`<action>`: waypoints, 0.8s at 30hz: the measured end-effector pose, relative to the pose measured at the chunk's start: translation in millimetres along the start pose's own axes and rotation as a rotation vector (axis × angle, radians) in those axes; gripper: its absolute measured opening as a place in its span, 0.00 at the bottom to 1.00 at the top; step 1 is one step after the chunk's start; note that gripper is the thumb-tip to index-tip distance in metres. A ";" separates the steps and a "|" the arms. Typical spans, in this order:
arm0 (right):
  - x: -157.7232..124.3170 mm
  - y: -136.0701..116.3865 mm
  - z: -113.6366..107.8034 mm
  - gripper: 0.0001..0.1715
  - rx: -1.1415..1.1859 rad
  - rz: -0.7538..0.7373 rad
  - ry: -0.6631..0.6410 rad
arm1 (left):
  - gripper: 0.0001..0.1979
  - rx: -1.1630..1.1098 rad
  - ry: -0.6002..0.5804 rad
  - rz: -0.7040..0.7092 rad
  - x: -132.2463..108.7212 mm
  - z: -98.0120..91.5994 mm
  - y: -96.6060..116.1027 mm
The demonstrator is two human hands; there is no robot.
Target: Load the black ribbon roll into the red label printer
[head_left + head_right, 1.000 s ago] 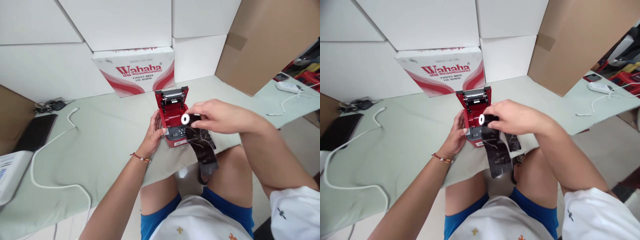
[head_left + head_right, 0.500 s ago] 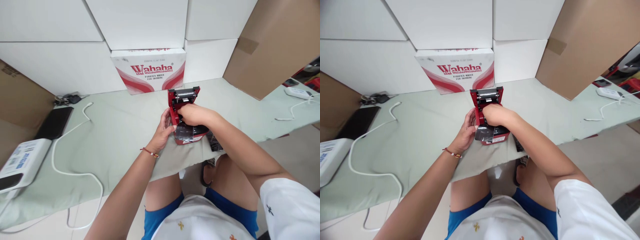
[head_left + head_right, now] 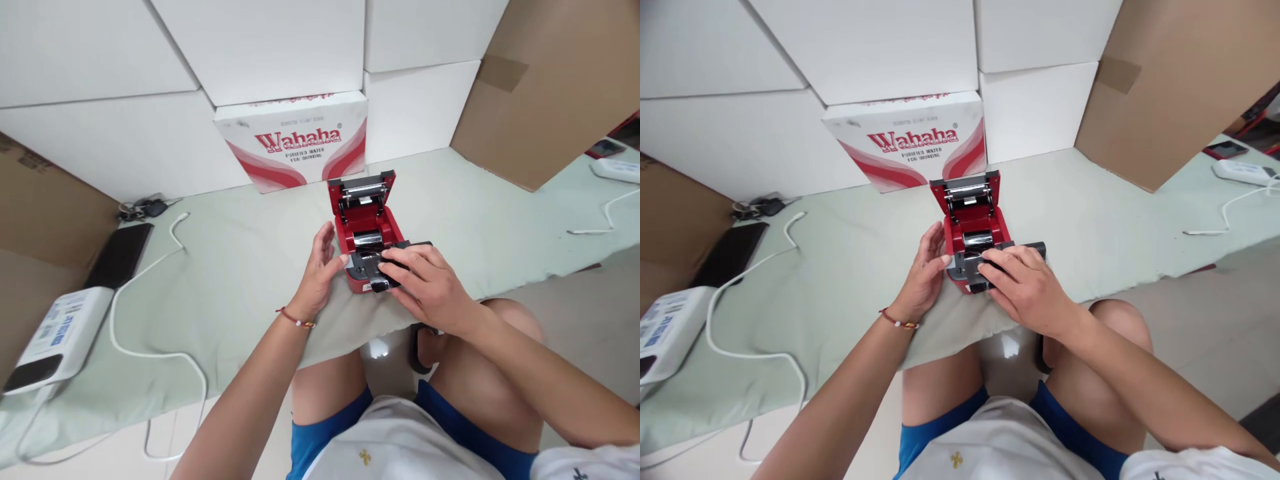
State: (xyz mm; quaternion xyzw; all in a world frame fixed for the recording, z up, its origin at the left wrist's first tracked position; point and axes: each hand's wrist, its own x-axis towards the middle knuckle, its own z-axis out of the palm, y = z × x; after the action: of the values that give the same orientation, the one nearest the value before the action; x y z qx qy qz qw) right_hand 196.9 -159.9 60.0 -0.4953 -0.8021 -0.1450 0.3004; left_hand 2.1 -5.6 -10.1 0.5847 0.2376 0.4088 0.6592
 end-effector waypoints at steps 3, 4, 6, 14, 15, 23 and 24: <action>-8.7 4.2 5.8 0.20 0.062 0.030 0.099 | 0.46 0.063 0.143 0.002 2.5 -1.2 10.5; -10.6 4.8 7.4 0.20 0.089 0.042 0.124 | 0.47 0.078 0.175 0.026 7.4 -1.6 16.6; -12.9 4.9 10.4 0.21 0.138 0.066 0.160 | 0.44 0.082 0.206 0.104 23.1 -1.5 32.6; -11.6 2.8 14.0 0.21 0.201 0.085 0.207 | 0.24 0.219 0.120 0.233 70.0 20.5 83.1; -12.4 2.1 14.0 0.20 0.199 0.088 0.217 | 0.24 0.255 0.137 0.258 64.1 22.4 82.9; -25.4 -5.1 13.3 0.17 0.179 0.034 0.272 | 0.23 0.672 -0.016 0.348 -13.1 10.1 57.0; -25.4 -5.2 12.6 0.16 0.175 0.039 0.271 | 0.24 0.717 -0.025 0.369 -17.2 9.2 55.1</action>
State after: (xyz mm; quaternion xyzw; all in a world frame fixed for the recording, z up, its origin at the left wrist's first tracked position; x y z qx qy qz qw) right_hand 196.4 -173.7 34.7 -0.4584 -0.7542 -0.1342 0.4506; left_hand -14.5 -26.0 42.2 0.8155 0.2482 0.4043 0.3316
